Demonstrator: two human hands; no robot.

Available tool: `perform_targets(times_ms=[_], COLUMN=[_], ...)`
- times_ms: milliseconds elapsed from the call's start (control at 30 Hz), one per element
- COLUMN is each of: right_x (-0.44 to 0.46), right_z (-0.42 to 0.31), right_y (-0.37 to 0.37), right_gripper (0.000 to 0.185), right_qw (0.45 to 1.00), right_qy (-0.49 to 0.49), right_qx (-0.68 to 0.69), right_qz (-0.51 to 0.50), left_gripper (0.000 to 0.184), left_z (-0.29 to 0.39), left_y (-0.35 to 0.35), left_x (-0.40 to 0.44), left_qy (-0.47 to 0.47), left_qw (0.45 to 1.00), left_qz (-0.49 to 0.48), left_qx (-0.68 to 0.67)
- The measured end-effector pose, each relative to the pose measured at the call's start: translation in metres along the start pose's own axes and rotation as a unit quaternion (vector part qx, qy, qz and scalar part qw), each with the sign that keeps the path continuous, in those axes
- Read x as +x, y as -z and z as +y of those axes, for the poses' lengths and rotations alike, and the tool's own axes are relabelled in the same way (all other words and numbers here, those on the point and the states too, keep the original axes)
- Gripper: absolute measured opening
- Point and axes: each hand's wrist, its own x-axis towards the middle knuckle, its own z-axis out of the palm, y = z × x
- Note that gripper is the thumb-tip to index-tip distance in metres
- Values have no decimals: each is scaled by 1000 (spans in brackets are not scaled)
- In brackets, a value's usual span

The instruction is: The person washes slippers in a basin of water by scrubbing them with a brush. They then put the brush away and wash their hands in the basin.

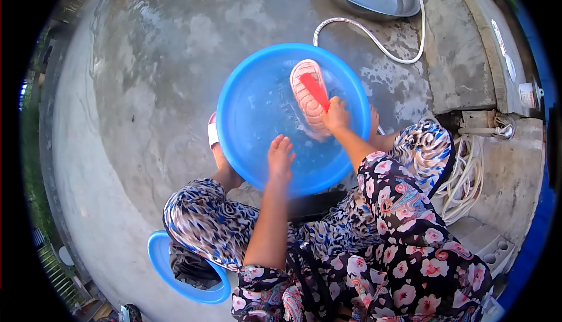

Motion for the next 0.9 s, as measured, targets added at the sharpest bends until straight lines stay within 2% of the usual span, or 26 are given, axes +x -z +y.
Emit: perform_targets(times_ms=[67,133,200,267,333,400,433,500,533,600,667,733,767,800,867,900], right_x=[-12,-27,-37,-49,-58,-60,-63,-76,-81,-87,-88,-82,-76,-69,-51,-37], right_z=[-5,-8,-10,-22,-30,-27,-32,-34,-39,-47,-49,-43,-37,-37,-38,-35], right_y=[-6,-14,-13,-1,-5,-27,-27,-30,-19,-1,-9,-20,-27,-24,-14,-13], right_gripper=[49,57,63,65,61,62,62,54,54,52,51,49,45,45,43,43], right_qw=[999,990,990,983,982,957,957,919,921,831,830,854,883,888,937,956], right_qy=[-33,-69,-55,-36,-19,88,96,137,140,54,60,79,95,94,109,112], right_qx=[36,77,75,112,126,247,244,344,337,428,445,452,412,398,324,263], right_qz=[-13,-96,-106,-144,-138,-125,-121,-135,-138,-351,-331,-243,-204,-210,-76,-57], left_gripper=[52,54,55,57,60,63,63,63,64,62,61,60,55,55,54,52], left_z=[-5,-4,-4,-14,-13,-4,-10,-34,-41,-43,-36,-21,-15,-17,-29,-19], left_y=[-1,-2,-3,3,0,-12,-7,10,15,23,28,17,13,17,33,30], left_x=[3,-3,-8,-1,-6,-25,-14,12,19,28,25,13,11,22,43,31], left_qy=[-11,-22,-52,-62,-68,33,27,3,-4,-26,3,-17,-6,0,56,59], left_qw=[1000,999,993,991,989,998,999,996,994,982,976,979,977,975,978,980], left_qz=[2,9,33,32,25,-10,-13,-85,-109,-175,-188,-172,-135,-134,-73,-53], left_qx=[21,40,101,118,129,42,37,-9,-28,-72,-105,-112,-162,-177,-190,-184])
